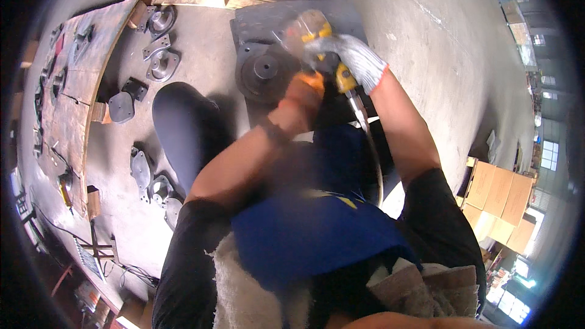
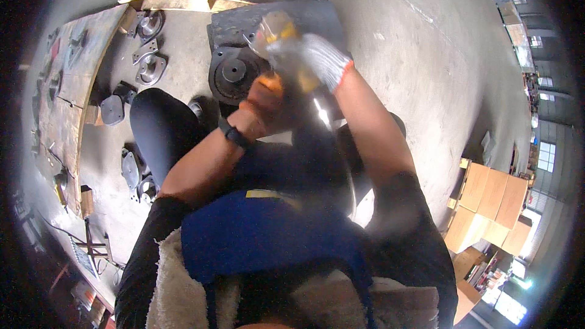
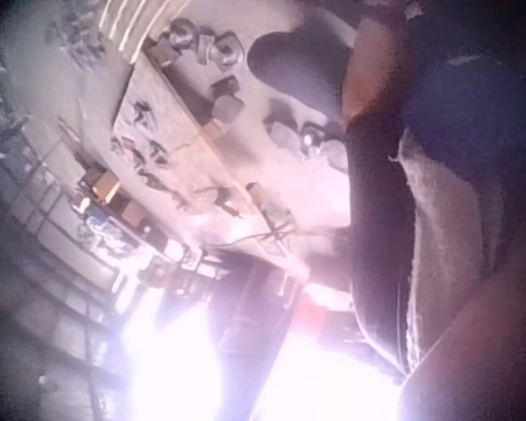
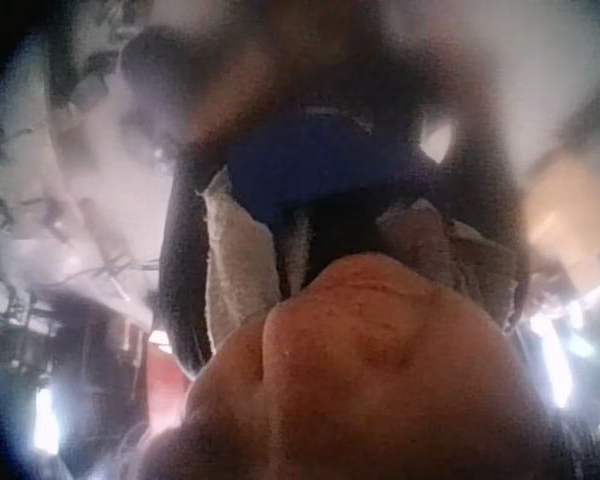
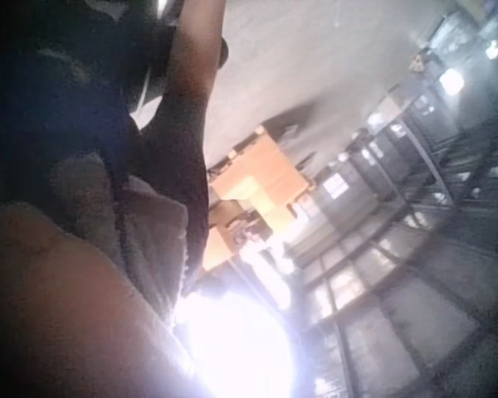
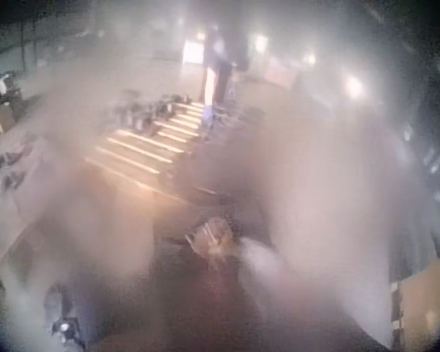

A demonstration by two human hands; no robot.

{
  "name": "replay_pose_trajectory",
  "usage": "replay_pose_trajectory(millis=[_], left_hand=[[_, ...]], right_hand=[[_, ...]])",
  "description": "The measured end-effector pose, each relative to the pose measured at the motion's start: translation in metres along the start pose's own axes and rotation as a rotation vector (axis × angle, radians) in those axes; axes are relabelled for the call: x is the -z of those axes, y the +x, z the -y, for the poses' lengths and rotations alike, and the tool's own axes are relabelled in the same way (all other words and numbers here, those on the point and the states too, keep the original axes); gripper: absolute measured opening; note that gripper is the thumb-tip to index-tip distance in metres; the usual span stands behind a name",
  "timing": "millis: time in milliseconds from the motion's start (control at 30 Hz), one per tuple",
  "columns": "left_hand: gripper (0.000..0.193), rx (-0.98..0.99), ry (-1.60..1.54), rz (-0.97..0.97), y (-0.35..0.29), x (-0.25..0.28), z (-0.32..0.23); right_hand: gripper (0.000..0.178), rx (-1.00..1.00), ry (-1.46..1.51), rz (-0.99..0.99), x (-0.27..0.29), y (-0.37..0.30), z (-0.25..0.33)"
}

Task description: The person sits on the floor and uses a handheld angle grinder to smooth the surface of metal parts. They handle multiple parts one at a time, repositioning them as needed, and place finished pieces aside.

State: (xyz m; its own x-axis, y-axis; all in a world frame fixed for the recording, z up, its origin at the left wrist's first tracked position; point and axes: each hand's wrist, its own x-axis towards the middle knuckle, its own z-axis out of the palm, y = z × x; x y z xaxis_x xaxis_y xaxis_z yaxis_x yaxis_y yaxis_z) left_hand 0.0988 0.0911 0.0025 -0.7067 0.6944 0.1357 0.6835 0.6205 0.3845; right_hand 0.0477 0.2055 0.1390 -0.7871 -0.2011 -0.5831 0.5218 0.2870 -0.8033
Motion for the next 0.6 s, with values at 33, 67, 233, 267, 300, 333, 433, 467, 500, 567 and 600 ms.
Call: replay_pose_trajectory(millis=[33, 67, 233, 267, 300, 333, 433, 467, 500, 567, 600], left_hand=[[0.018, 0.04, 0.079, 0.041, 0.009, -0.005, 0.011], [0.017, 0.055, 0.123, 0.059, 0.009, -0.011, 0.016], [0.019, 0.193, 0.115, 0.003, -0.002, 0.052, -0.024], [0.02, 0.235, 0.05, 0.079, -0.002, 0.058, -0.024], [0.02, 0.207, 0.089, 0.075, 0.001, 0.061, -0.02], [0.02, 0.173, 0.125, 0.071, 0.006, 0.063, -0.014], [0.021, 0.217, 0.089, 0.109, 0.009, 0.071, -0.008], [0.022, 0.241, 0.051, 0.126, 0.011, 0.073, -0.01], [0.021, 0.198, 0.057, 0.099, 0.013, 0.072, -0.015], [0.022, 0.216, -0.027, 0.143, 0.015, 0.067, -0.029], [0.022, 0.224, -0.062, 0.168, 0.015, 0.063, -0.035]], right_hand=[[0.041, 0.019, 0.029, -0.027, -0.007, 0.003, 0.007], [0.041, 0.038, 0.059, -0.054, -0.011, 0.006, 0.012], [0.033, -0.017, 0.201, -0.036, -0.004, 0.007, -0.014], [0.031, -0.005, 0.184, -0.06, -0.006, 0.008, -0.012], [0.032, 0.007, 0.14, -0.056, 0.001, 0.02, -0.013], [0.032, 0.019, 0.097, -0.059, 0.014, 0.04, -0.019], [0.032, 0.061, 0.048, -0.053, 0.017, 0.053, -0.025], [0.032, 0.079, 0.046, -0.064, 0.018, 0.05, -0.026], [0.031, 0.063, 0.106, -0.075, 0.02, 0.043, -0.028], [0.029, 0.023, 0.226, -0.086, 0.024, 0.016, -0.039], [0.028, 0.007, 0.294, -0.09, 0.028, 0.005, -0.045]])
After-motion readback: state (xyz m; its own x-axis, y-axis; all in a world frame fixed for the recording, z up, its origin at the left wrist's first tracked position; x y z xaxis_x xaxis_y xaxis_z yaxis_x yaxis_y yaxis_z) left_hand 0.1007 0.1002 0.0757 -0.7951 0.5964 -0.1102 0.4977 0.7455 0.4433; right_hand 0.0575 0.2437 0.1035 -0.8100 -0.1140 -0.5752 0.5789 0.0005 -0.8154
